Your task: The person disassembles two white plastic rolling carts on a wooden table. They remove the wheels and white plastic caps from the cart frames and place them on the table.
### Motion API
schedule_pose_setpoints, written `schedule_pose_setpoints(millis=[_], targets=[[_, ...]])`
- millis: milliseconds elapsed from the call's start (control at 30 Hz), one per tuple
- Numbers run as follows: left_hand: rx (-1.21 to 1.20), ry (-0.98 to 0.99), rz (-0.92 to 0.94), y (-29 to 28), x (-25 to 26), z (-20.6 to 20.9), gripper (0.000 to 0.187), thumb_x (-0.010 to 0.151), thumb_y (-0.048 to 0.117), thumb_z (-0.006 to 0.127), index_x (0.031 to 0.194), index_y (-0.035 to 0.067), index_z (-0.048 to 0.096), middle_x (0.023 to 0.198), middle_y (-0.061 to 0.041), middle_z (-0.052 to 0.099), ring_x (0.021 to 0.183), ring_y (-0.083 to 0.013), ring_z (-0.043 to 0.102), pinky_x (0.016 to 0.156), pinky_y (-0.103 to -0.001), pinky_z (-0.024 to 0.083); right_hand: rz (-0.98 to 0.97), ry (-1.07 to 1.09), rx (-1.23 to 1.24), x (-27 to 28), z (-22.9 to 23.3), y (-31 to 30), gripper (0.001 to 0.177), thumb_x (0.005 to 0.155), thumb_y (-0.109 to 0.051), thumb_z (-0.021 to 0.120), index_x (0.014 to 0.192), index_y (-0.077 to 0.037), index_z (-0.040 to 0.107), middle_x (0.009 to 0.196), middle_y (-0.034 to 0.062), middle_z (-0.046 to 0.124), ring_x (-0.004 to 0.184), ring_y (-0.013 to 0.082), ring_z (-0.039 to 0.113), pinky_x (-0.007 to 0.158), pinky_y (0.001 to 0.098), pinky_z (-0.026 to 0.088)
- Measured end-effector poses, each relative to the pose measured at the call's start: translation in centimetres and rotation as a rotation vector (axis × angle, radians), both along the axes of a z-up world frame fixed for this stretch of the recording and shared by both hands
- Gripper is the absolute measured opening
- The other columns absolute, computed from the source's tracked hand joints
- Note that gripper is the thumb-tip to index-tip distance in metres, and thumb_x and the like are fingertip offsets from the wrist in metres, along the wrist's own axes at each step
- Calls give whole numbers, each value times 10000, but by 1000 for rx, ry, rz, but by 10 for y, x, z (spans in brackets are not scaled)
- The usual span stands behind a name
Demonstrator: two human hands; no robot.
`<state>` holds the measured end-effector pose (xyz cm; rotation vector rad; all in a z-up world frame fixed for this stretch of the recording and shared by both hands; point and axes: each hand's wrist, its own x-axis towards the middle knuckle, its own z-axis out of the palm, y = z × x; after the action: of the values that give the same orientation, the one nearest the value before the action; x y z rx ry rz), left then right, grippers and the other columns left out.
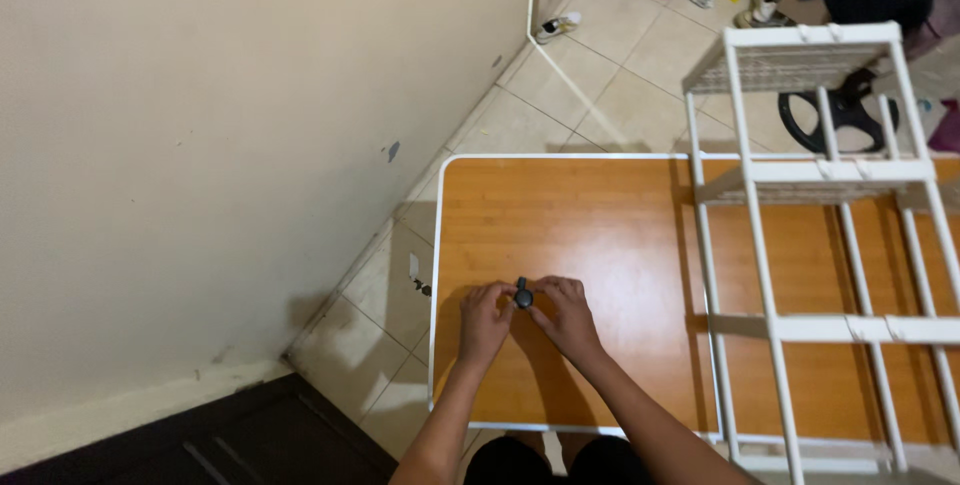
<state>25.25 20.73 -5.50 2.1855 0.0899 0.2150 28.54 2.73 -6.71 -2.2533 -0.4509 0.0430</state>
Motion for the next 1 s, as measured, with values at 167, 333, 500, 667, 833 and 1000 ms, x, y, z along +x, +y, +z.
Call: schedule_pose_setpoints(millis=[167,333,500,667,833,1000], targets=[[70,-75,82,21,51,-34,214,806,54,749,1014,90,712,1055,-86,746,1030,-343,642,907,-484,477,21,-11,-69,57,-30,32,417,804,-122,806,1196,-107,663,1373,120,542,1337,391,422,1095,476,412],[127,-17,141,46,109,-66,196,838,96,749,1029,105,707,995,-74,737,1046,-326,633,967,-496,428,0,-85,-162,111,-55,63,392,776,-148,822,1149,-156,701,1380,140,525,1391,422,357,1156,622,250],[219,-22,188,64,154,-86,169,853,117,737,1017,156,721,1085,-36,702,1165,-292,567,1111,-578,309,-36,-131,-165,158,-74,90,340,810,-224,804,1135,-193,708,1400,111,542,1422,380,382,1176,631,211],[240,58,205,74,176,-97,204,837,154,756,1039,153,727,1253,-57,583,1326,-298,446,1193,-696,89,-63,-95,-182,178,-83,105,353,828,-246,792,1171,-212,718,1401,109,547,1426,397,343,1164,665,147],[252,93,209,73,179,-96,202,855,146,736,1056,155,722,1291,-44,574,1370,-292,420,1197,-701,88,-83,-53,-238,181,-83,109,355,844,-243,776,1194,-225,717,1404,99,550,1450,392,321,1178,696,107],[230,166,206,71,178,-90,230,852,130,730,1078,164,708,1294,-24,574,1380,-275,413,1181,-731,66,-87,-20,-262,179,-82,110,379,853,-264,767,1226,-238,705,1429,83,541,1466,374,307,1195,686,83]])
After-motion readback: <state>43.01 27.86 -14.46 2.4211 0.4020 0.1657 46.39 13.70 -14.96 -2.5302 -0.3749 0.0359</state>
